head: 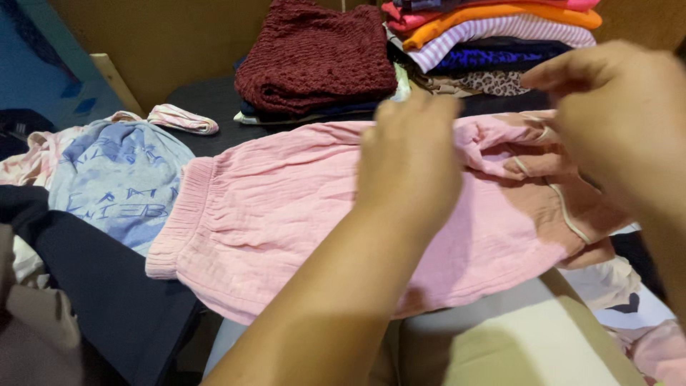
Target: The person folds several small pieces of clothing, including shorts and tops, by hand and places them on a stack on a black table.
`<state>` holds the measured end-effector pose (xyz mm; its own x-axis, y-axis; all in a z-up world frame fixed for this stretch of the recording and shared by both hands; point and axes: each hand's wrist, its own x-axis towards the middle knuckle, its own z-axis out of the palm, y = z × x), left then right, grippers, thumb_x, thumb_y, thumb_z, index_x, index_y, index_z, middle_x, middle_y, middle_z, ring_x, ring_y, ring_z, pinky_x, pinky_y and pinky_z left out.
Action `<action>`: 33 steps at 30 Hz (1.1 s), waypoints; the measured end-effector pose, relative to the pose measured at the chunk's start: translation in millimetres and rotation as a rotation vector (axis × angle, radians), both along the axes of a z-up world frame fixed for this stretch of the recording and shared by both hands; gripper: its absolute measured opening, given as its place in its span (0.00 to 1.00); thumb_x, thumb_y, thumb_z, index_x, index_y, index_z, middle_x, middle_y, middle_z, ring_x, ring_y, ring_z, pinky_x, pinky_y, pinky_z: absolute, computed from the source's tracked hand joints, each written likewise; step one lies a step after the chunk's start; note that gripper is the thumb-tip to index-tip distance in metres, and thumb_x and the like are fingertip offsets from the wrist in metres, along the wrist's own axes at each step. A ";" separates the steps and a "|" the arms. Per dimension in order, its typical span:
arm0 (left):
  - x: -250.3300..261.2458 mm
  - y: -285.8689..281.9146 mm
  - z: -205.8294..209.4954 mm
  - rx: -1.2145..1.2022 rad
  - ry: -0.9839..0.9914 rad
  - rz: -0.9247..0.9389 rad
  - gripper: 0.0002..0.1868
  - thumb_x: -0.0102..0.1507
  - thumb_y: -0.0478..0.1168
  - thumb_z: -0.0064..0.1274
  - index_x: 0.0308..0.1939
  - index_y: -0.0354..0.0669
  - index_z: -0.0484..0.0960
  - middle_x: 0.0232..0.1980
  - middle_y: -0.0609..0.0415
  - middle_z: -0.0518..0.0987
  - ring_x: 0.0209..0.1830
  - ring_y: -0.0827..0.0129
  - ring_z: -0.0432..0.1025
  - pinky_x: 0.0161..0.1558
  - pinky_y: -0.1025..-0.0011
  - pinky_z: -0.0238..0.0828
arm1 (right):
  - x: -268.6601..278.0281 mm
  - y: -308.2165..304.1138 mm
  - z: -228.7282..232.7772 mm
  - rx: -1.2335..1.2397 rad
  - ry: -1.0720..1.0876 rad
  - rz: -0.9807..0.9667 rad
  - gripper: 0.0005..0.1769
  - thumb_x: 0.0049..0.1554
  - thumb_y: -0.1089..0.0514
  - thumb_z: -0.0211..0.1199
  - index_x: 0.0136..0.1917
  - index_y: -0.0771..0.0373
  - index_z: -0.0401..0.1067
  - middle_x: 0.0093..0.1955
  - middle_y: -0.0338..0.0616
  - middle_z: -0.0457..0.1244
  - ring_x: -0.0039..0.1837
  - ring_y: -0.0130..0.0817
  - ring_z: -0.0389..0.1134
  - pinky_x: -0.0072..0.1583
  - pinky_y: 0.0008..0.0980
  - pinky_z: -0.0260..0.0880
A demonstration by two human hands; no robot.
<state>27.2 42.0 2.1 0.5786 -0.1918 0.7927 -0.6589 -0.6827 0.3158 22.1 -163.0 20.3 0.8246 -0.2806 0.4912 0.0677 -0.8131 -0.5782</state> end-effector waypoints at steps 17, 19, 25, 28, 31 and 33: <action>-17.2 -21.7 17.4 0.477 0.376 0.095 0.14 0.58 0.42 0.51 0.43 0.49 0.88 0.62 0.46 0.73 0.68 0.46 0.61 0.64 0.45 0.55 | -23.0 -6.5 -19.8 0.376 0.267 -0.082 0.17 0.62 0.52 0.58 0.53 0.66 0.79 0.44 0.60 0.71 0.44 0.50 0.70 0.47 0.50 0.69; -22.3 -25.1 19.0 0.589 0.375 0.063 0.15 0.61 0.45 0.49 0.46 0.49 0.88 0.70 0.44 0.70 0.76 0.44 0.55 0.71 0.43 0.48 | -19.4 -3.7 -10.5 0.253 0.215 -0.160 0.23 0.66 0.45 0.59 0.54 0.71 0.77 0.40 0.64 0.70 0.39 0.51 0.70 0.41 0.50 0.68; -40.5 -32.4 -26.9 0.332 0.498 -0.070 0.41 0.60 0.56 0.50 0.65 0.27 0.61 0.77 0.24 0.51 0.80 0.35 0.40 0.76 0.47 0.30 | -15.2 14.0 9.2 -0.071 0.788 -0.222 0.27 0.63 0.42 0.63 0.48 0.72 0.78 0.39 0.57 0.71 0.37 0.43 0.69 0.40 0.39 0.67; -33.2 -37.4 -36.7 0.286 0.370 -0.053 0.50 0.59 0.56 0.50 0.73 0.21 0.54 0.77 0.26 0.53 0.79 0.35 0.42 0.75 0.48 0.32 | -7.6 3.8 19.2 -0.082 0.699 -0.204 0.22 0.63 0.46 0.62 0.49 0.71 0.77 0.40 0.55 0.71 0.38 0.42 0.70 0.40 0.38 0.70; -27.0 -54.0 -39.6 0.018 0.318 -0.177 0.47 0.66 0.63 0.48 0.72 0.25 0.55 0.75 0.26 0.56 0.78 0.34 0.45 0.72 0.45 0.34 | 2.9 -14.5 29.1 0.111 0.414 -0.098 0.18 0.62 0.50 0.61 0.49 0.69 0.76 0.40 0.53 0.70 0.38 0.40 0.71 0.40 0.38 0.72; -7.2 -74.2 -33.7 -0.266 0.488 -0.445 0.44 0.58 0.54 0.52 0.72 0.31 0.61 0.68 0.32 0.70 0.72 0.45 0.63 0.71 0.57 0.54 | 6.6 -17.9 34.5 0.309 0.262 0.004 0.15 0.62 0.52 0.61 0.49 0.68 0.75 0.40 0.52 0.70 0.39 0.39 0.72 0.40 0.37 0.73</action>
